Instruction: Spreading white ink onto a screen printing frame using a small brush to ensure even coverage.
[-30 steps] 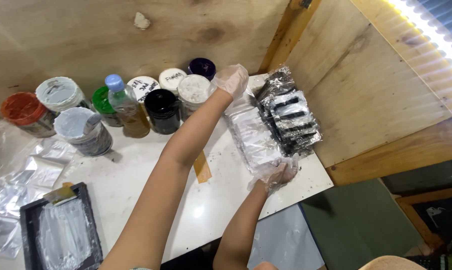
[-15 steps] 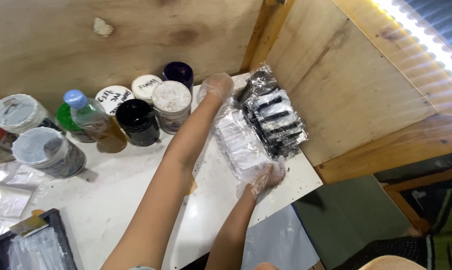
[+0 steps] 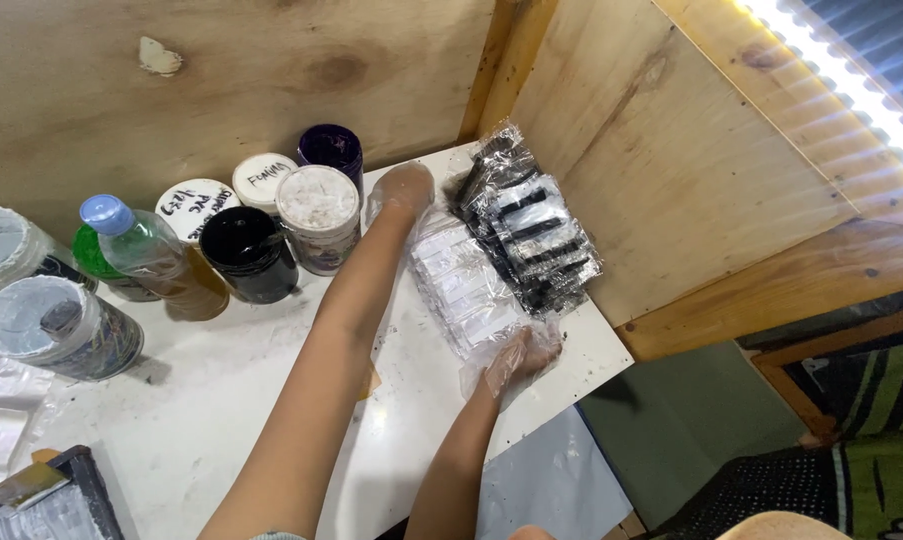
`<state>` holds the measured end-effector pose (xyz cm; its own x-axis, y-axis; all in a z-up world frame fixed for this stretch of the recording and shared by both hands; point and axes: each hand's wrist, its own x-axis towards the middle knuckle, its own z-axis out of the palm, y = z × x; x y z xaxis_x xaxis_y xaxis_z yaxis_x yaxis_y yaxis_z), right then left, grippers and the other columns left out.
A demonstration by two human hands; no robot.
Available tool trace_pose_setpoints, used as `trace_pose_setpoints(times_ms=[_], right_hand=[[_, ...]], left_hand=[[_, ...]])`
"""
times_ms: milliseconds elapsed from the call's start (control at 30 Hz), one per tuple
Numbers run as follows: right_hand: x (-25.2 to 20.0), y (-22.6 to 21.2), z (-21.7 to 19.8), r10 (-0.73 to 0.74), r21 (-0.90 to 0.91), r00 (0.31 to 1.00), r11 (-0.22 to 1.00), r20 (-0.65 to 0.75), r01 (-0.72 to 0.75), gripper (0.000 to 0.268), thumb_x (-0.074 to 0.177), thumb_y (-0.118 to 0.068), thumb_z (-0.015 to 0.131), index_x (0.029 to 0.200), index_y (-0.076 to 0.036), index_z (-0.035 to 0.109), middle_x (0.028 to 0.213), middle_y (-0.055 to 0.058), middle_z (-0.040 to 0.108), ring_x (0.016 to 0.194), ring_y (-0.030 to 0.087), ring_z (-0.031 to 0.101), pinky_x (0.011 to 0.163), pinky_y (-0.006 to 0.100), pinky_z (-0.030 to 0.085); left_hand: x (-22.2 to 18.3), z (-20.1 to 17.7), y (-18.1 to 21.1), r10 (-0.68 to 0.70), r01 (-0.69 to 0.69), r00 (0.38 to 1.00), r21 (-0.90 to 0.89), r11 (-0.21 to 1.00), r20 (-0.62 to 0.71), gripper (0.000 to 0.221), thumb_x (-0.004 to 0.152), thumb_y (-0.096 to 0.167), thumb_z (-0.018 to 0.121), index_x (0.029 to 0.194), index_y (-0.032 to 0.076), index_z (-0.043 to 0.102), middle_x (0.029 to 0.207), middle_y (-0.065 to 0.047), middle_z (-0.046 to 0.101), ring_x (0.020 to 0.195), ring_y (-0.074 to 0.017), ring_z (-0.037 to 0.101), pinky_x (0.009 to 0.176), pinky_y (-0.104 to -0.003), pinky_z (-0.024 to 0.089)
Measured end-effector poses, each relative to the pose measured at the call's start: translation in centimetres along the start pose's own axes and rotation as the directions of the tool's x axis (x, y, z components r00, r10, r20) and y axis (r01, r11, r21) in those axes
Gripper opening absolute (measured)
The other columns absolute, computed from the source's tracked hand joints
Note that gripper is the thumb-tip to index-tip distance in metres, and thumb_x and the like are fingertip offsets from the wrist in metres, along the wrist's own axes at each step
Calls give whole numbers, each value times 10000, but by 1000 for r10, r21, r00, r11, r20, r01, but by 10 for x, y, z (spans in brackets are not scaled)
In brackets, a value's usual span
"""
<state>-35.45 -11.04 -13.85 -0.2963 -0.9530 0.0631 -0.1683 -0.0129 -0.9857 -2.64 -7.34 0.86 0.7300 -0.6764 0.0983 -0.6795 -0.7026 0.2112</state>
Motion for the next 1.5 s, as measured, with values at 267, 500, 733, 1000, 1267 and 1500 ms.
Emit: trace_pose_setpoints(times_ms=[267, 500, 733, 1000, 1267, 1500], right_hand=[[-53, -110, -29, -67, 238, 994, 967, -89, 87, 493, 1001, -51, 520, 1467, 56, 401, 1367, 364, 508, 1311, 475, 516, 1082, 469, 514], [-51, -102, -45, -419, 127, 836, 864, -354, 487, 481, 1064, -62, 498, 1449, 169, 326, 1333, 423, 487, 1247, 496, 538, 1021, 563, 511], [-37, -71, -35, -577, 219, 763, 736, -290, 640, 744, 1077, -390, 528, 1534, 78, 174, 1457, 348, 338, 1360, 409, 423, 1109, 488, 423], [-15, -31, -9, -645, 291, 676, 611, -356, 736, 862, 1084, -409, 608, 1580, 48, 71, 1509, 388, 326, 1386, 462, 459, 1110, 536, 472], [-63, -58, -6, -683, 365, 699, 609, -209, 704, 724, 1011, -539, 551, 1397, 52, 396, 1221, 222, 507, 1085, 288, 560, 986, 390, 500], [-120, -43, 52, -806, 407, 582, 497, -111, 766, 308, 986, -146, 581, 1225, 40, 528, 964, 156, 596, 874, 286, 605, 824, 365, 529]], left_hand=[[105, 125, -43, -42, 36, 995, -65, 997, -93, 195, 904, 100, 617, 1008, -13, 739, 862, -199, 732, 902, -404, 744, 670, -620, 596], [-121, -148, 46, 67, -124, 981, -318, 940, -184, 212, 914, 54, 598, 1036, -43, 742, 958, -281, 734, 999, -447, 721, 834, -561, 606], [-227, -219, 49, -52, -41, 994, -784, 619, -93, 378, 904, 285, 649, 1208, 64, 687, 1093, -244, 728, 1103, -466, 668, 981, -568, 511], [-346, -228, -22, -303, 107, 951, -865, 491, -54, 492, 943, 394, 652, 1337, 99, 641, 1290, -200, 691, 1278, -425, 587, 1215, -540, 216], [-477, -218, -133, -652, 176, 740, -889, 422, -163, 454, 845, 262, 758, 1257, 78, 701, 1155, -140, 726, 1003, -248, 696, 934, -395, 575], [-595, -167, -216, -795, 556, 512, -580, 596, -327, 449, 868, 504, 794, 1216, 226, 739, 1054, -77, 725, 1016, -275, 713, 833, -387, 595]])
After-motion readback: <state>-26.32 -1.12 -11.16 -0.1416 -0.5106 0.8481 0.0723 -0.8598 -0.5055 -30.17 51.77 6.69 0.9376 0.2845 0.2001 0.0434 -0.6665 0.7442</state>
